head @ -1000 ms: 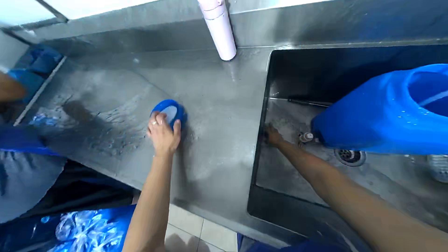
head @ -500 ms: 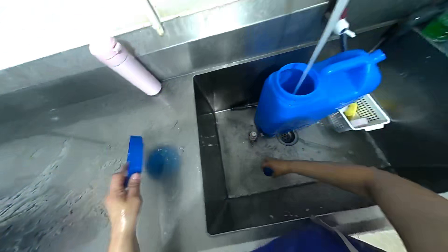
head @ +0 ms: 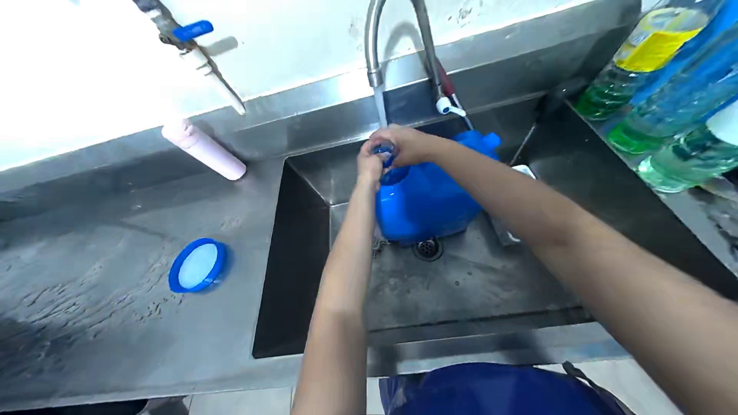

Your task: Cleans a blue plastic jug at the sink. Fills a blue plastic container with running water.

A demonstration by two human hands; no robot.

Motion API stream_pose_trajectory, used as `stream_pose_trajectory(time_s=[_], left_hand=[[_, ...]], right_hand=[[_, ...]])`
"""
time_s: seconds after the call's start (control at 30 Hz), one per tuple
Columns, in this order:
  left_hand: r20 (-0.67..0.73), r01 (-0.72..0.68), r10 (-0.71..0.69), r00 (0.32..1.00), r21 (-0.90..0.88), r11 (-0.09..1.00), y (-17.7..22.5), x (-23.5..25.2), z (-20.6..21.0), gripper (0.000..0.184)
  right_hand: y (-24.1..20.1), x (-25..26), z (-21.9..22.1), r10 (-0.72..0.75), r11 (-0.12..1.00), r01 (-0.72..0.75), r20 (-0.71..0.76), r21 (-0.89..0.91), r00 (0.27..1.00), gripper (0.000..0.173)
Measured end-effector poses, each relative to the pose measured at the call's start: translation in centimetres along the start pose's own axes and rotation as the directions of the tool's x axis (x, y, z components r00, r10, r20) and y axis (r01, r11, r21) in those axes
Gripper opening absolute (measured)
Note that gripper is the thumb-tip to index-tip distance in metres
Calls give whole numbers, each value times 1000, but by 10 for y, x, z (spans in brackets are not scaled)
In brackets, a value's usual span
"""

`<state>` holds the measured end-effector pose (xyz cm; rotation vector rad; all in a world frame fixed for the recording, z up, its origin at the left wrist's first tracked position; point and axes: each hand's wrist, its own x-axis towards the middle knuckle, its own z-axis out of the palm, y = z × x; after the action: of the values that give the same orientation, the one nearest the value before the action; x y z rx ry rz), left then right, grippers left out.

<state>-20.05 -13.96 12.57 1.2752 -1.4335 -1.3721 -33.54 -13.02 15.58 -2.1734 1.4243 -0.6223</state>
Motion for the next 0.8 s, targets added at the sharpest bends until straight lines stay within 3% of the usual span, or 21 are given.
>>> stream_pose_trajectory(time_s=[0.03, 0.1, 0.17, 0.23, 0.3, 0.33, 0.4, 0.47, 0.6, 0.67, 0.77, 0.8], left_hand=[[22, -69, 66, 998, 226, 972, -4, 5, 7, 41], [124, -162, 106, 987, 662, 732, -12, 6, 14, 31], [174, -177, 59, 983, 812, 556, -13, 7, 24, 29], [127, -94, -28, 992, 852, 514, -10, 14, 29, 33], [93, -22, -120, 988, 868, 495, -9, 21, 30, 36], [84, -2, -146, 986, 873, 488, -11, 21, 30, 35], [72, 14, -164, 984, 884, 467, -12, 21, 29, 32], [45, 35, -164, 985, 889, 456, -9, 21, 30, 31], [11, 40, -105, 994, 884, 466, -7, 12, 35, 41], [10, 22, -64, 998, 881, 473, -10, 3, 36, 43], [22, 10, -47, 999, 814, 581, -15, -8, 16, 42], [23, -2, -27, 999, 784, 620, -21, -5, -6, 42]], right_hand=[[29, -12, -2, 86, 992, -87, -6, -88, 996, 74], [85, -38, 4, 239, 943, -234, -8, -238, 971, 63], [107, -54, 3, 303, 921, -291, 6, -260, 953, 56], [119, -51, -4, 275, 956, -291, -214, -45, 937, 67], [123, -37, -21, 369, 930, -322, -428, 180, 825, 72], [129, -28, -26, 457, 885, -355, -411, 301, 789, 75], [158, -7, -24, 541, 791, -385, -251, 475, 803, 79], [178, -4, -37, 522, 796, -383, -213, 468, 826, 80], [170, -78, -79, 507, 856, -376, -429, 355, 748, 71], [166, -113, -50, 538, 831, -362, -449, 421, 713, 57], [133, -119, 6, 577, 801, -312, -524, 511, 626, 37], [113, -111, 11, 533, 826, -268, -531, 496, 659, 34]])
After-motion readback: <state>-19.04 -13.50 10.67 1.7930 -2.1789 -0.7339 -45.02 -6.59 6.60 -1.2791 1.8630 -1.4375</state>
